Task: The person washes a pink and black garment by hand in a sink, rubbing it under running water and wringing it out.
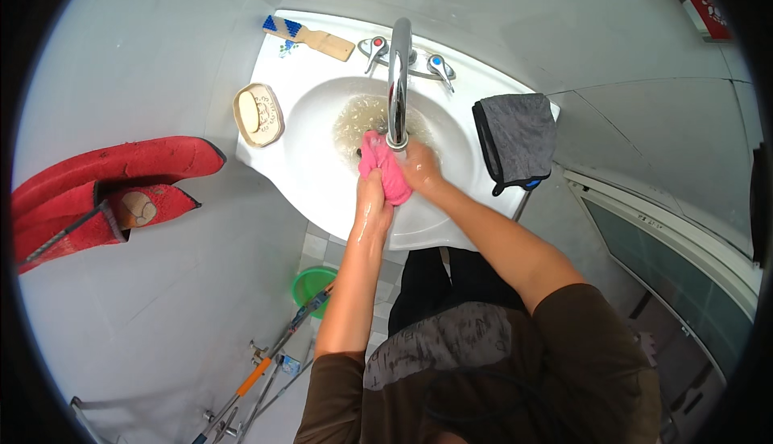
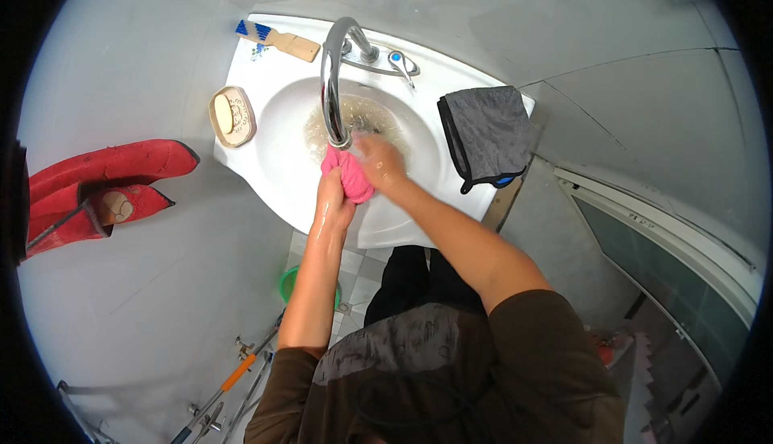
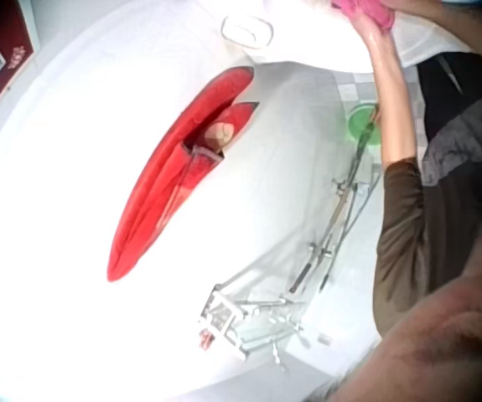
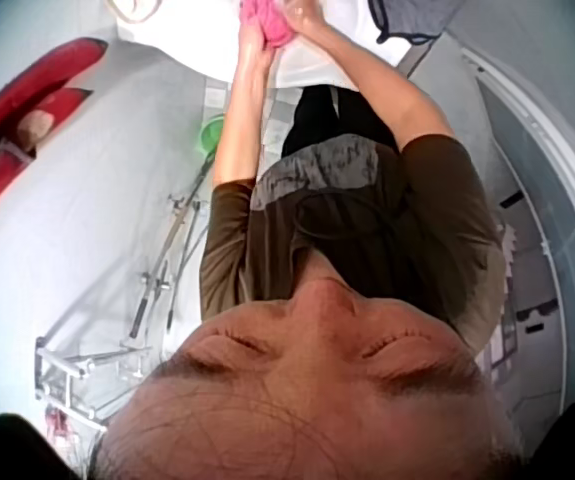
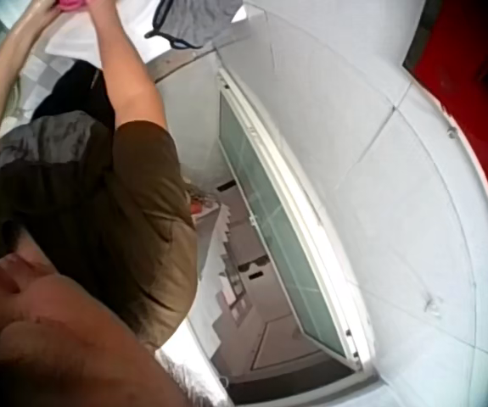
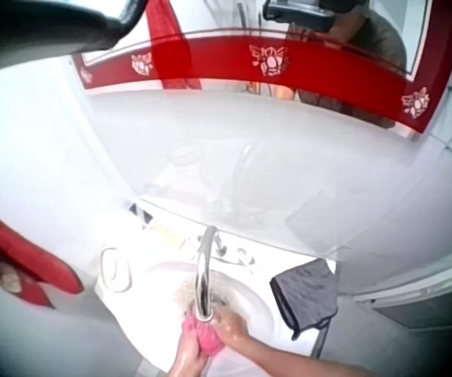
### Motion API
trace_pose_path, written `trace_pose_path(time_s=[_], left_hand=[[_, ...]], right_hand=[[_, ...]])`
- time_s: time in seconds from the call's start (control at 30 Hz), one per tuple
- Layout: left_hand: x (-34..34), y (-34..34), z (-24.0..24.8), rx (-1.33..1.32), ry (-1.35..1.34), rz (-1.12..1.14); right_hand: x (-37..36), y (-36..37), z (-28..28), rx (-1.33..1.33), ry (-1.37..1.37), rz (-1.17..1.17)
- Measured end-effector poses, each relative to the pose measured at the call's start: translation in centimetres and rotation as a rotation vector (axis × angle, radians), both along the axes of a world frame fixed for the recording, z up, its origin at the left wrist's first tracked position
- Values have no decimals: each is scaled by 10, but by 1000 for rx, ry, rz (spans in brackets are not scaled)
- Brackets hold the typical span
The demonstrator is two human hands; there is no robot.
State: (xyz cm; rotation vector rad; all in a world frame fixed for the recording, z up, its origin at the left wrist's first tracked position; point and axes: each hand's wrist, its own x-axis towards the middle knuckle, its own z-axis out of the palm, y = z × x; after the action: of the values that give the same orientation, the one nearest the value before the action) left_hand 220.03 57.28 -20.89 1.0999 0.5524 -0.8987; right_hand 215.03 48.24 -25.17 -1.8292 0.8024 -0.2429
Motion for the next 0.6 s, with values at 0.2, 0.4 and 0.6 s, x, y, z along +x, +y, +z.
trace_pose_path(time_s=[0.2, 0.4, 0.6], left_hand=[[26, 20, 28, -14, -101, -383], [48, 38, -11, 365, -682, -914], [9, 21, -10, 253, -217, -142]], right_hand=[[6, -34, -10, 1306, -307, -450], [16, -46, 3, 1049, -161, -85], [17, -11, 36, 751, -335, -191]])
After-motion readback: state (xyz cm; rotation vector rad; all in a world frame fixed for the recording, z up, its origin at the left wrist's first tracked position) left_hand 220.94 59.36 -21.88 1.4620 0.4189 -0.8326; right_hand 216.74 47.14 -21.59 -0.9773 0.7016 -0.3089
